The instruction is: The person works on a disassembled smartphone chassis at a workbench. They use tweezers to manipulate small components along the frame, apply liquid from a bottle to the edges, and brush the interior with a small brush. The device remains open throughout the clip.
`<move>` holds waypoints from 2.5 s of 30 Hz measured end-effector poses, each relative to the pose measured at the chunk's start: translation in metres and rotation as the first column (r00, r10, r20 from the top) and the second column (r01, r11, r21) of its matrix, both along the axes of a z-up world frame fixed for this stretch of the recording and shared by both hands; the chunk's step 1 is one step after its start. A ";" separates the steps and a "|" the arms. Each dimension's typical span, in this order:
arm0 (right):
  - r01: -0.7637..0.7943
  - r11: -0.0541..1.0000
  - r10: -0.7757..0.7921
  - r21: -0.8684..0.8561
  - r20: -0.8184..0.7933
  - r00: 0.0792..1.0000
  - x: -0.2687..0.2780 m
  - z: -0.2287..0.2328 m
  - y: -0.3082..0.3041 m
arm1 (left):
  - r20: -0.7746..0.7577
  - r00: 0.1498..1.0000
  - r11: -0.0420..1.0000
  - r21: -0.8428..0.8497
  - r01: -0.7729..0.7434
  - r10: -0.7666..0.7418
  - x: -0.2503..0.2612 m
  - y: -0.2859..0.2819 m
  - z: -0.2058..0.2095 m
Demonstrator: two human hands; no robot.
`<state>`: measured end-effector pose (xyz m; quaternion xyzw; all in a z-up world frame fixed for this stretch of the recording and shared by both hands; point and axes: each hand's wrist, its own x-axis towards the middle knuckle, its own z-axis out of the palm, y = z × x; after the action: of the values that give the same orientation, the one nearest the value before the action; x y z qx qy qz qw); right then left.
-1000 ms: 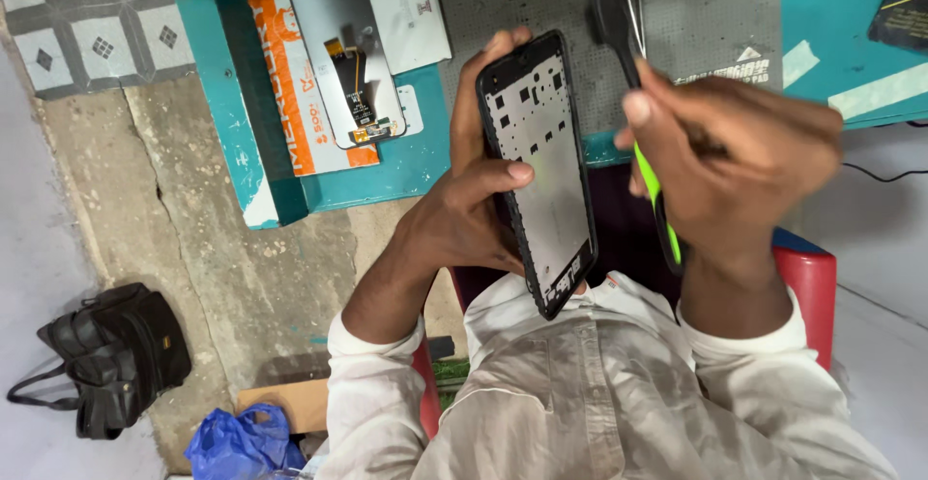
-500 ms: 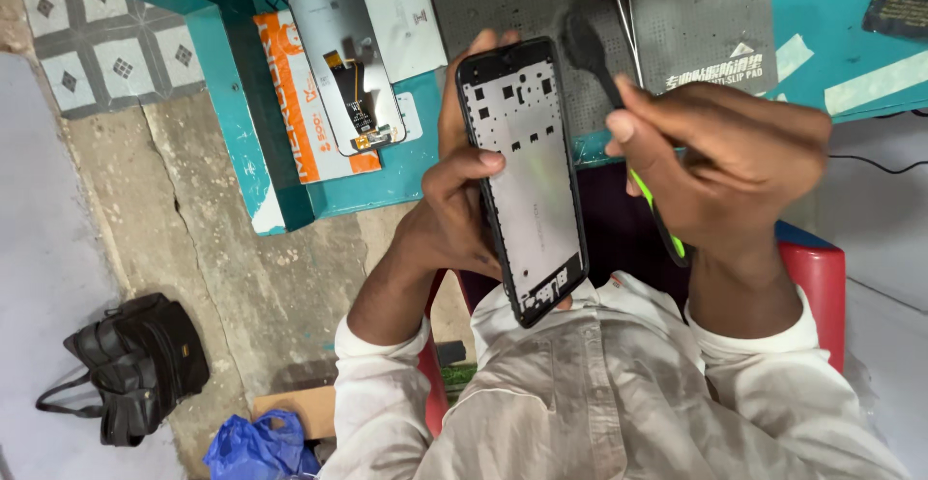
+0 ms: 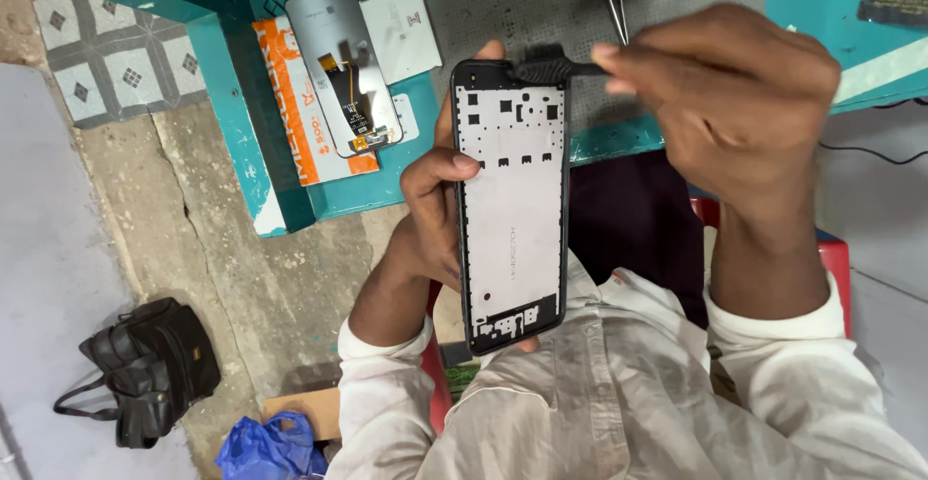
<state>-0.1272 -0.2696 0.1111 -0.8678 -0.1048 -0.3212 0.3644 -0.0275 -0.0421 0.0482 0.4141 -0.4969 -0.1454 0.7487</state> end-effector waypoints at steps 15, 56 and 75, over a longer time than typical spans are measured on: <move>-0.090 0.994 0.095 0.055 -0.092 0.991 -0.005 -0.009 -0.002 | 0.071 0.997 0.998 -0.069 -0.004 0.009 0.011 0.000 0.002; 0.038 0.256 0.376 0.966 -0.136 0.916 -0.069 -0.074 0.069 | 0.287 0.906 0.949 -0.059 -0.309 0.313 0.004 0.030 -0.032; 0.026 0.266 0.363 0.964 -0.125 0.923 -0.065 -0.078 0.072 | 0.356 0.903 0.954 0.083 -0.287 0.240 0.007 0.040 -0.019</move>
<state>-0.1918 -0.1978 0.0329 -0.4995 0.0754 -0.1316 0.8529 -0.0209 -0.0017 0.0293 0.5456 -0.5476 -0.0016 0.6344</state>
